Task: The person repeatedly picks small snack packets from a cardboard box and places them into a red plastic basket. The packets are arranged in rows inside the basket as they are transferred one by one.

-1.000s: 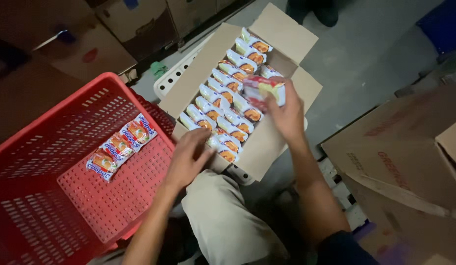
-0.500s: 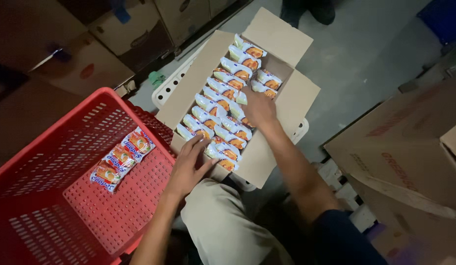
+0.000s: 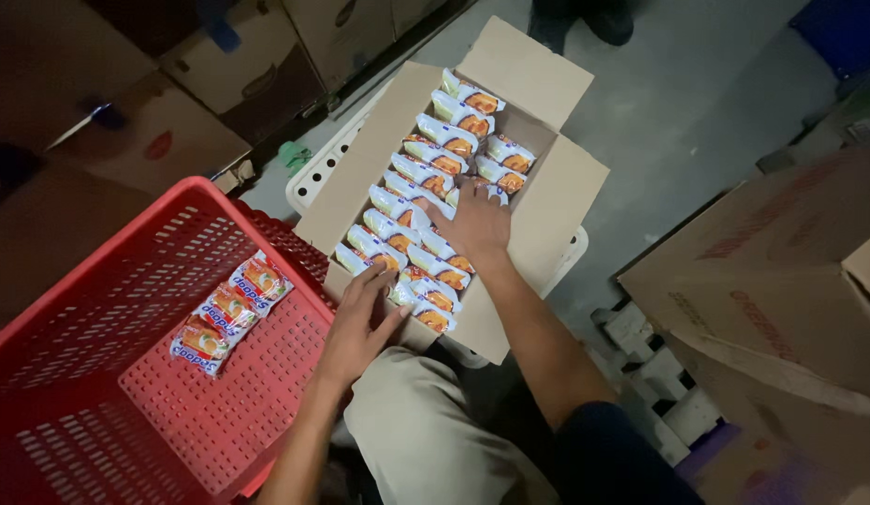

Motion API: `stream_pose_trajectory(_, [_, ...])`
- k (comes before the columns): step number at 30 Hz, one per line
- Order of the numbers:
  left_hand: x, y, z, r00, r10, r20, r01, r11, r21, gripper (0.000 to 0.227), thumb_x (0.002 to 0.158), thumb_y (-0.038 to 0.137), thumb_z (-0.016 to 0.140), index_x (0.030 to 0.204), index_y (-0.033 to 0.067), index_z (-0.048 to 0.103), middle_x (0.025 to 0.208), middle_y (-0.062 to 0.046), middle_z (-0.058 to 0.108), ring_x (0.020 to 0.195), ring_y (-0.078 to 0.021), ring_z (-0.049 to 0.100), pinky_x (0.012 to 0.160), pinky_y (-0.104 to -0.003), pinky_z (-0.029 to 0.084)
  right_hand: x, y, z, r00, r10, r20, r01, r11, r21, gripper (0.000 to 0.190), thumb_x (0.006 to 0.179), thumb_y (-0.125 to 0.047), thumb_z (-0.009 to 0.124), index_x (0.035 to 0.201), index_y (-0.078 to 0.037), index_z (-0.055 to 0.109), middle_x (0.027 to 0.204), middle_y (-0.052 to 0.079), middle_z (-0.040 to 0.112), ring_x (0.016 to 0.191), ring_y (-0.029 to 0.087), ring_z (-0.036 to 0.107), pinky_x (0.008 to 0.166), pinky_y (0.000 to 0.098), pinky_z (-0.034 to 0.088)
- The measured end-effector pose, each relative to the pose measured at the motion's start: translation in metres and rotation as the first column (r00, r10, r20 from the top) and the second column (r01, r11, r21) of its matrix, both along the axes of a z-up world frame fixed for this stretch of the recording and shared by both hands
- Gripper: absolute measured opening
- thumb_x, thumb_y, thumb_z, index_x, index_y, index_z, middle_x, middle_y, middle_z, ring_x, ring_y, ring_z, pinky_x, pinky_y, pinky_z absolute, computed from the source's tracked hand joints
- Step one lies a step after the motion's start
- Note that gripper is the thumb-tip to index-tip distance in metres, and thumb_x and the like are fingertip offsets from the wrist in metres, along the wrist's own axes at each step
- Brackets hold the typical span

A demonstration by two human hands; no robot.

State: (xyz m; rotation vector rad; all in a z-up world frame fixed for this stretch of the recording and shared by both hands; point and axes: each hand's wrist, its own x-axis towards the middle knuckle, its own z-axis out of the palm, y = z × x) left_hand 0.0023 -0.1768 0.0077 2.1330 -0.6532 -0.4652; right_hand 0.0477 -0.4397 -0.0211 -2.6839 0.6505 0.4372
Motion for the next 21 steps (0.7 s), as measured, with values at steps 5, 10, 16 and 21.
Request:
stream_pose_trajectory(5, [0.001,0.0,0.011,0.999,-0.002,-0.039,0.001,1.0,-0.011,0.058,0.104,0.036,0.074,0.151,0.0063,0.06,0.161,-0.02,0.055,0.153,-0.0413,0.05,0.128,-0.057,0.039,-0.011,0.019,0.018,0.999,-0.038,0.032,0.038,0.999,-0.028,0.101,0.11,-0.077,0.031,0.175,0.001,0.024,0.174,0.031,0.034,0.163,0.051,0.024,0.13,0.0696,0.005])
stream_pose_trajectory(10, [-0.004,0.003,0.01,1.0,-0.005,-0.023,0.004,0.999,-0.036,0.056,0.104,0.032,0.076,0.15,0.0043,0.061,0.158,-0.023,0.057,0.15,-0.0464,0.052,0.125,-0.06,0.041,-0.019,0.04,-0.016,0.986,-0.139,0.086,0.135,0.99,0.05,0.119,0.101,-0.085,0.039,0.177,0.0,0.004,0.182,0.032,0.004,0.168,0.051,-0.005,0.132,0.0661,-0.003])
stream_pose_trajectory(16, [-0.004,0.007,0.015,0.999,0.007,-0.042,-0.009,0.999,-0.047,0.056,0.103,0.032,0.076,0.15,0.007,0.06,0.158,-0.021,0.058,0.15,-0.0442,0.053,0.124,-0.06,0.043,-0.016,0.042,-0.032,0.987,-0.153,0.053,0.153,0.988,0.003,0.119,0.101,-0.087,0.038,0.177,-0.001,0.004,0.182,0.031,0.003,0.169,0.048,-0.003,0.134,0.063,-0.002])
stream_pose_trajectory(21, [-0.005,0.023,0.023,0.999,0.039,0.01,-0.038,0.998,-0.056,0.049,0.104,0.031,0.074,0.149,0.0151,0.063,0.153,-0.013,0.063,0.145,-0.0371,0.06,0.122,-0.055,0.047,-0.017,0.042,-0.03,0.989,-0.139,0.043,0.141,0.989,-0.049,0.119,0.101,-0.087,0.038,0.177,-0.001,0.007,0.183,0.03,0.003,0.169,0.048,-0.005,0.134,0.0647,-0.001])
